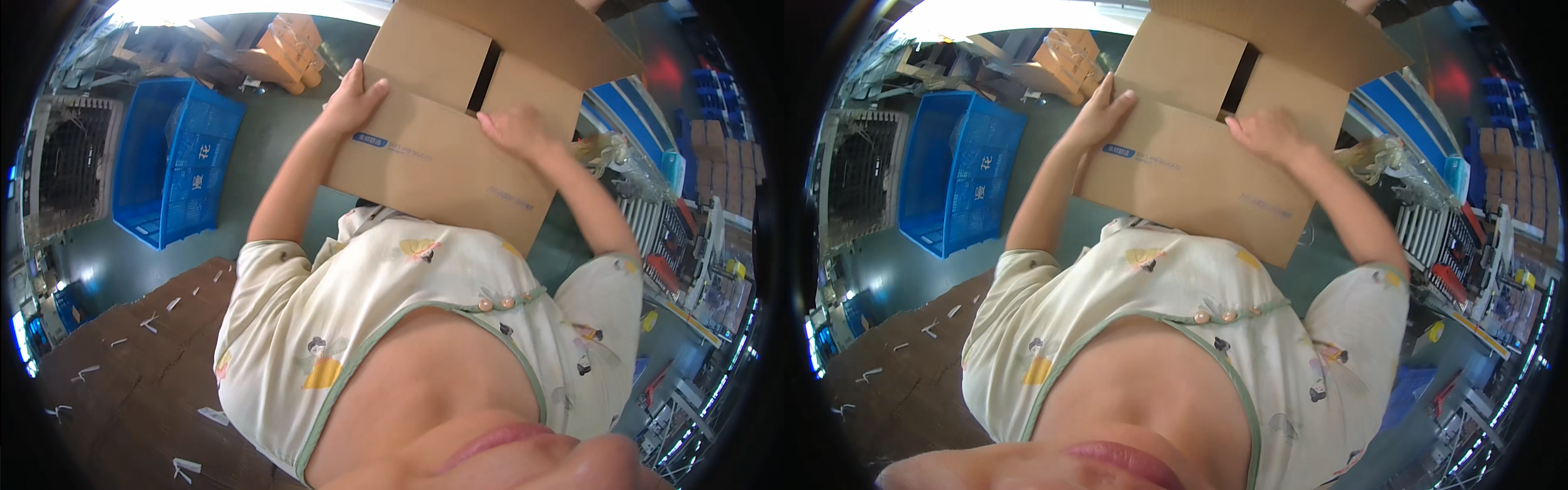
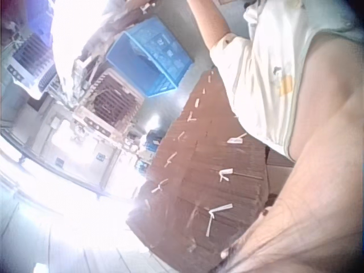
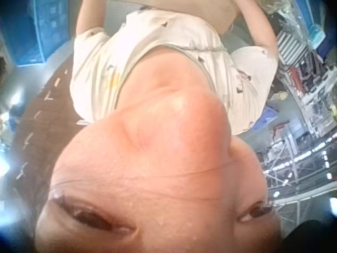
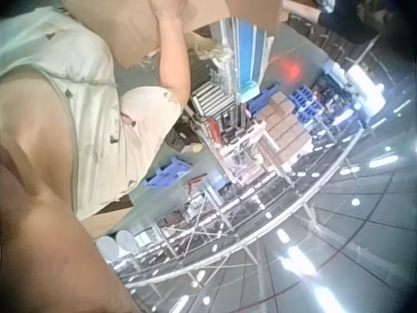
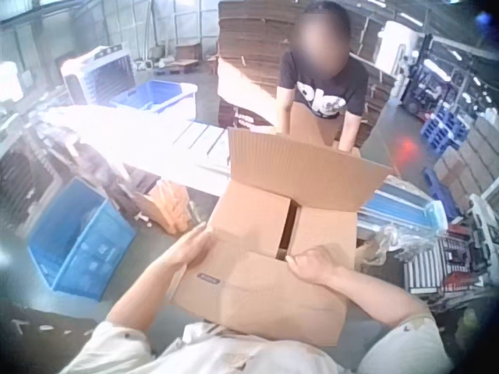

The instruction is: The person fills cardboard boxes with blue-and-white product packages from a conveyor belt, closes the boxes, and moves them aside.

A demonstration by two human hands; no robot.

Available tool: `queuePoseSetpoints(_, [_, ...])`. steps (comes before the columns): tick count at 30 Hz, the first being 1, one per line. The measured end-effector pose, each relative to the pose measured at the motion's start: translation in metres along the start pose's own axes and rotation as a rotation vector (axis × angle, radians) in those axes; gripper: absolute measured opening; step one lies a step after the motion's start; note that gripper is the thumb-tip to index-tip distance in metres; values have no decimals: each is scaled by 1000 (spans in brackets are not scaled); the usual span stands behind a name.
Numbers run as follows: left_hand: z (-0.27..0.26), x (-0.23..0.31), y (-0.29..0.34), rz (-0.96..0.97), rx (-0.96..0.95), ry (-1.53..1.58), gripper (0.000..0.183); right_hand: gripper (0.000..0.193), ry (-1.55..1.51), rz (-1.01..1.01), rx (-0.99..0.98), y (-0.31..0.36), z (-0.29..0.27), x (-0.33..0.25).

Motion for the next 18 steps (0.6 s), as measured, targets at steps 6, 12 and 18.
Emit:
queuePoseSetpoints(6, [12, 11, 6, -29, 16, 356, 75, 35, 156, 678, 292, -70, -172, 125])
queuePoseSetpoints(12, [15, 28, 10, -153, -6, 835, 82, 45, -179, 514, -1, 5, -26, 77])
queuePoseSetpoints(18, [25, 32, 3, -134, -57, 645, 67, 48, 53, 611, 213, 36, 4, 56])
Point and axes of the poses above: each hand's wrist, its own y-axis away from the middle knuckle, its own z-axis out of the palm, x = y × z, the point moved 9 cm from there along -y, towards the middle knuckle, and after that the axes turned 11 degrees about z, right-handed, at the moved point
